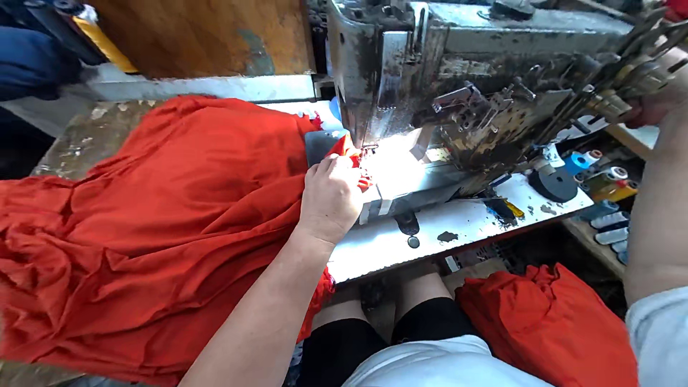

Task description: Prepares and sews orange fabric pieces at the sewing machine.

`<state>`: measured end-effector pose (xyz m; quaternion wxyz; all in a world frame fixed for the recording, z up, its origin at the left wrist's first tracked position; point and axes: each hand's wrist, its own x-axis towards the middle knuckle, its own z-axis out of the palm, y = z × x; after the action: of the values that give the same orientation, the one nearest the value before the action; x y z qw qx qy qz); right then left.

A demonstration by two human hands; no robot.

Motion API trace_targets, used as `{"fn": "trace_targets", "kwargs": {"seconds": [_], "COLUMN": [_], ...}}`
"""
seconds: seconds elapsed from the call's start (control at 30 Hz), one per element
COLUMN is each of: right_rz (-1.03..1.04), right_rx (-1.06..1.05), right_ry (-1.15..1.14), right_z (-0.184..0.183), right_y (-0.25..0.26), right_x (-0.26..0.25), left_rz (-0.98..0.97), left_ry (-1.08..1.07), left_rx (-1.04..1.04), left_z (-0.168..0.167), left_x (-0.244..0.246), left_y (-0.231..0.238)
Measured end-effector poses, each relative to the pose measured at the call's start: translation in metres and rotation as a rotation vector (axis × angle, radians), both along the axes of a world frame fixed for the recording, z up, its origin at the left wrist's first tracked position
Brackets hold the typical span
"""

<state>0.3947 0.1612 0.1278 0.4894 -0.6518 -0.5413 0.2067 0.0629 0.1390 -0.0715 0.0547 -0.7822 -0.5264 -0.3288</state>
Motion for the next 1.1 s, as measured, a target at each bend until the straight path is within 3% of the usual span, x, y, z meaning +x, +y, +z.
{"fn": "trace_targets", "kwargs": {"seconds": [0.03,0.07,0.13,0.2,0.27,0.33,0.43,0.53,0.63,0.7,0.83,0.97,1.1], "right_rz": [0.278,0.403,0.177,-0.164,0.162,0.273,-0.081,-0.261,-0.269,-0.049,0.429,0.691,0.702], "right_rx": [0.065,0.116,0.079,-0.001,0.045,0.074,0.055,0.302,0.7,0.738,0.637,0.34,0.496], "right_ry": [-0.13,-0.163,-0.14,0.065,0.233,0.326,0.175,-0.077,-0.289,-0.486,-0.775,-0.851,-0.56], "right_z": [-0.006,-0.012,-0.016,-0.016,-0.026,-0.032,-0.044,-0.062,-0.079,-0.105,-0.169,-0.178,-0.154], "right_y": [0.019,0.035,0.042,0.035,0.038,0.042,0.039,0.02,-0.039,-0.074,-0.057,-0.036,-0.043], "right_x": [0.046,0.079,0.081,0.035,0.069,0.075,0.082,0.134,0.077,0.001,-0.133,-0.187,-0.216], "left_rz": [0.01,0.021,0.012,-0.01,0.02,0.131,0.334,0.357,0.078,-0.072,0.044,-0.036,-0.46], "left_ry": [-0.003,0.002,0.027,0.101,0.108,0.015,-0.129,-0.205,-0.147,-0.156,0.105,0.187,0.113], "left_rx": [-0.02,-0.044,-0.093,-0.054,-0.129,-0.4,-0.414,-0.431,-0.58,-0.695,-0.593,-0.565,-0.365], "left_z": [0.001,0.004,0.012,0.01,0.024,0.053,0.047,0.052,0.077,0.089,0.086,0.057,-0.013], "left_x": [0.001,0.003,0.001,-0.009,-0.015,-0.021,-0.053,-0.071,-0.073,-0.067,-0.041,-0.014,0.007], "left_y": [-0.001,-0.001,0.007,0.033,0.06,0.081,0.104,0.077,0.007,-0.042,-0.087,-0.107,-0.151]}}
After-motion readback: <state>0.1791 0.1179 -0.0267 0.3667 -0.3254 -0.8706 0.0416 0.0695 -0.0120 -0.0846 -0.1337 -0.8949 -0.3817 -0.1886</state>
